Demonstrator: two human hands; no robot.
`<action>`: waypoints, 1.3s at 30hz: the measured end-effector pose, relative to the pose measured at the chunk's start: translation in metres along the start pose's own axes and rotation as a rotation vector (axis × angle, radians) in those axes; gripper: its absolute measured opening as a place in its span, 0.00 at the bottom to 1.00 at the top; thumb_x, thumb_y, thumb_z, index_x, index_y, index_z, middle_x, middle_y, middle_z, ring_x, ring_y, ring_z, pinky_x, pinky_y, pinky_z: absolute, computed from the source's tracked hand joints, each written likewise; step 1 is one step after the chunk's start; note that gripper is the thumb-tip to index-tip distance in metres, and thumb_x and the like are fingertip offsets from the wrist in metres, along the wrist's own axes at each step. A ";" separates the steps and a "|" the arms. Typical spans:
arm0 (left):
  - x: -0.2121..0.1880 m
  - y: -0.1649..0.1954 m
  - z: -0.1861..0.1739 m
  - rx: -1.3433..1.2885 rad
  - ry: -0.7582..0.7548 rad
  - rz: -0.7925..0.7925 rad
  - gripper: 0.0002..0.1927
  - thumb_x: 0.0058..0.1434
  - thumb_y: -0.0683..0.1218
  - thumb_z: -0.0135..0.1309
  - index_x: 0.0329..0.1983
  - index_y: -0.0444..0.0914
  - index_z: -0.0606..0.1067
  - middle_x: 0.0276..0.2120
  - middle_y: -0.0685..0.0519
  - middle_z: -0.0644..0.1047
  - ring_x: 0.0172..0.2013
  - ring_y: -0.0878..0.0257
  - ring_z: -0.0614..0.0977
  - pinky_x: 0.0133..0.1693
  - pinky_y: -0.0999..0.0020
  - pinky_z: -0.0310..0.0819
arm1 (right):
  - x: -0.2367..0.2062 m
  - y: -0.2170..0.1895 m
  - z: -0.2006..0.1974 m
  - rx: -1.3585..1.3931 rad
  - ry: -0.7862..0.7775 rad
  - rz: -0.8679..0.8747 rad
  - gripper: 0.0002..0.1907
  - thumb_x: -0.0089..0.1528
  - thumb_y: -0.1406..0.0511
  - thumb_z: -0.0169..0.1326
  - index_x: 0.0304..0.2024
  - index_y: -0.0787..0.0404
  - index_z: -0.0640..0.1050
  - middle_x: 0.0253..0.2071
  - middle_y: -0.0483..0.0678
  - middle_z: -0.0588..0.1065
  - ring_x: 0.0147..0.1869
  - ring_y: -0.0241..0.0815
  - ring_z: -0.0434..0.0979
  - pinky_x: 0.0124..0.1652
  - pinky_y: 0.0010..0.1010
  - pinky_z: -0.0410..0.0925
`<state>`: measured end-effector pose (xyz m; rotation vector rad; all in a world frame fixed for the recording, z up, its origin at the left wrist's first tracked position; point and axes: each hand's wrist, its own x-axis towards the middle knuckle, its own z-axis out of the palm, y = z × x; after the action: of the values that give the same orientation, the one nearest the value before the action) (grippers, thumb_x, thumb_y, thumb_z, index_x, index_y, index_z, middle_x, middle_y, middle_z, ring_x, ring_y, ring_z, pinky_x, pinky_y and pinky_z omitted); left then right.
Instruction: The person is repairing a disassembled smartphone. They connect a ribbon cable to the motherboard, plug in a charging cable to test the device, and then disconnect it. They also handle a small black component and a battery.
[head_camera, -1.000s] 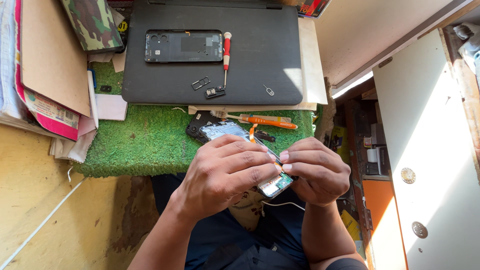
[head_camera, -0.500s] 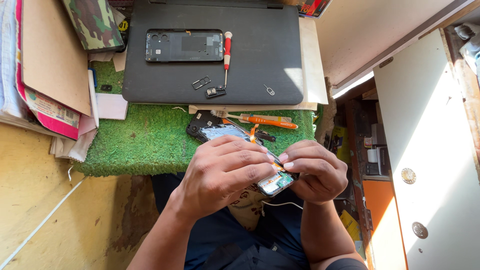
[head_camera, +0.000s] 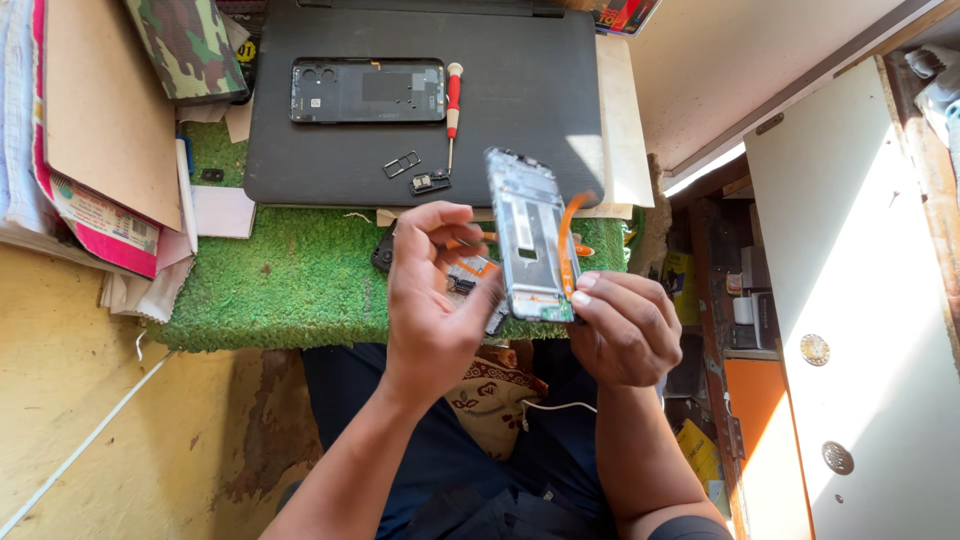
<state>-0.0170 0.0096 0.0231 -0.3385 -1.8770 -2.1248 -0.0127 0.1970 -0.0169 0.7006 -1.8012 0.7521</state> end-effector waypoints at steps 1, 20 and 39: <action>-0.003 -0.005 0.001 -0.195 -0.017 -0.140 0.20 0.67 0.42 0.58 0.58 0.33 0.68 0.49 0.50 0.75 0.48 0.64 0.78 0.52 0.68 0.75 | -0.001 0.001 0.001 -0.021 -0.013 -0.002 0.10 0.59 0.73 0.66 0.40 0.65 0.78 0.39 0.51 0.78 0.42 0.49 0.82 0.41 0.35 0.78; -0.014 -0.033 0.011 -0.476 -0.055 -0.363 0.15 0.68 0.35 0.55 0.57 0.29 0.72 0.46 0.50 0.81 0.45 0.70 0.82 0.49 0.73 0.77 | -0.002 0.009 0.018 0.094 -0.227 0.059 0.16 0.55 0.68 0.69 0.44 0.63 0.81 0.46 0.52 0.76 0.48 0.51 0.80 0.49 0.39 0.76; -0.009 -0.028 0.010 -0.175 -0.231 -0.463 0.22 0.59 0.36 0.55 0.58 0.30 0.72 0.40 0.55 0.79 0.37 0.74 0.79 0.40 0.76 0.77 | -0.019 0.020 0.011 0.765 0.091 1.024 0.06 0.69 0.74 0.62 0.46 0.73 0.80 0.40 0.53 0.81 0.32 0.30 0.72 0.36 0.20 0.66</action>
<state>-0.0191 0.0228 -0.0051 -0.2053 -2.0571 -2.6646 -0.0280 0.2031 -0.0413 0.1249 -1.7048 2.1745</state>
